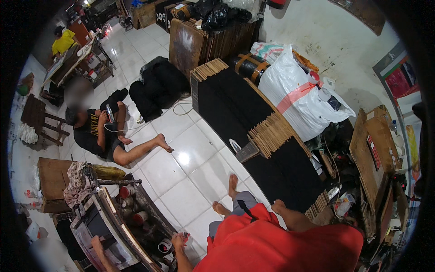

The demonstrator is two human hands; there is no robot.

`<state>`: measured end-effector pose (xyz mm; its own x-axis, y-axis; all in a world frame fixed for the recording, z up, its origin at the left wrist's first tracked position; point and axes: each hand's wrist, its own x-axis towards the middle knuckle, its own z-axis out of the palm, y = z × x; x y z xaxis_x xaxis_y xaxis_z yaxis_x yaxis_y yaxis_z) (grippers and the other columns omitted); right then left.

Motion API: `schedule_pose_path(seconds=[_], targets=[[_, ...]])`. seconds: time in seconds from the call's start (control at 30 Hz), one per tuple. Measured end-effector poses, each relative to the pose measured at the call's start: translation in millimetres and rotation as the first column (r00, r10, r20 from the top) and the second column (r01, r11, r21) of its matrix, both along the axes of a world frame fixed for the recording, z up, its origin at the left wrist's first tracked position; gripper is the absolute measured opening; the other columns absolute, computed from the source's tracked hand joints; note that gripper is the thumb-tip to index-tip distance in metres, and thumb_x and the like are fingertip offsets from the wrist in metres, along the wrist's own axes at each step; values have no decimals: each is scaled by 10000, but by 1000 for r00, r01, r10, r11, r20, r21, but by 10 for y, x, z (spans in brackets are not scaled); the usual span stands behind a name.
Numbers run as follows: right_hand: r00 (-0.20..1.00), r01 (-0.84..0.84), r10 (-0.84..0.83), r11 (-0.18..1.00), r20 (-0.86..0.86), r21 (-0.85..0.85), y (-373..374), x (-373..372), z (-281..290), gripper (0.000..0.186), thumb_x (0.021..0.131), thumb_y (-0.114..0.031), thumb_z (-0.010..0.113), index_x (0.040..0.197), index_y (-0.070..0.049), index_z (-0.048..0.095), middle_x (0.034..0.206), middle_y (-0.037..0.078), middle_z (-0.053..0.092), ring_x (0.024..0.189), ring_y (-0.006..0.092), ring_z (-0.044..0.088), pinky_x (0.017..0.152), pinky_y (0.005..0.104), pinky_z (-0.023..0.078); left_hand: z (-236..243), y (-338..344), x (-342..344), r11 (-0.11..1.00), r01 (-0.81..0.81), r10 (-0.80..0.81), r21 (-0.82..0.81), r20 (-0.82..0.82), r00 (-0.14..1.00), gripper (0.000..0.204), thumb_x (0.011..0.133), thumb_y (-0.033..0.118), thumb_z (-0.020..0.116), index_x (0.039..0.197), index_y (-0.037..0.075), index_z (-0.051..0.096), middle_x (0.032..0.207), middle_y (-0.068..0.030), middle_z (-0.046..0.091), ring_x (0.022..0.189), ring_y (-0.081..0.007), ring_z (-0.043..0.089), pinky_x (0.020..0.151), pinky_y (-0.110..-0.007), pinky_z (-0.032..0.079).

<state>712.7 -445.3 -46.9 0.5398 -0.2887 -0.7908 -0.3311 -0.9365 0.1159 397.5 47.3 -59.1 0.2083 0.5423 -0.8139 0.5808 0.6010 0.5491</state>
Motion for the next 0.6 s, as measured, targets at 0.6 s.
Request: schedule_pose_path(seconds=[0.6], targets=[[949, -171, -90, 656, 301, 735, 627, 832, 0, 229, 746, -105, 663, 941, 7, 616, 773, 102, 640, 676, 164, 612, 588, 289, 487, 229, -1768, 237, 994, 96, -102, -61, -103, 989, 174, 789, 197, 622, 833, 29, 624, 682, -83, 620, 572, -178, 582, 487, -288, 417]])
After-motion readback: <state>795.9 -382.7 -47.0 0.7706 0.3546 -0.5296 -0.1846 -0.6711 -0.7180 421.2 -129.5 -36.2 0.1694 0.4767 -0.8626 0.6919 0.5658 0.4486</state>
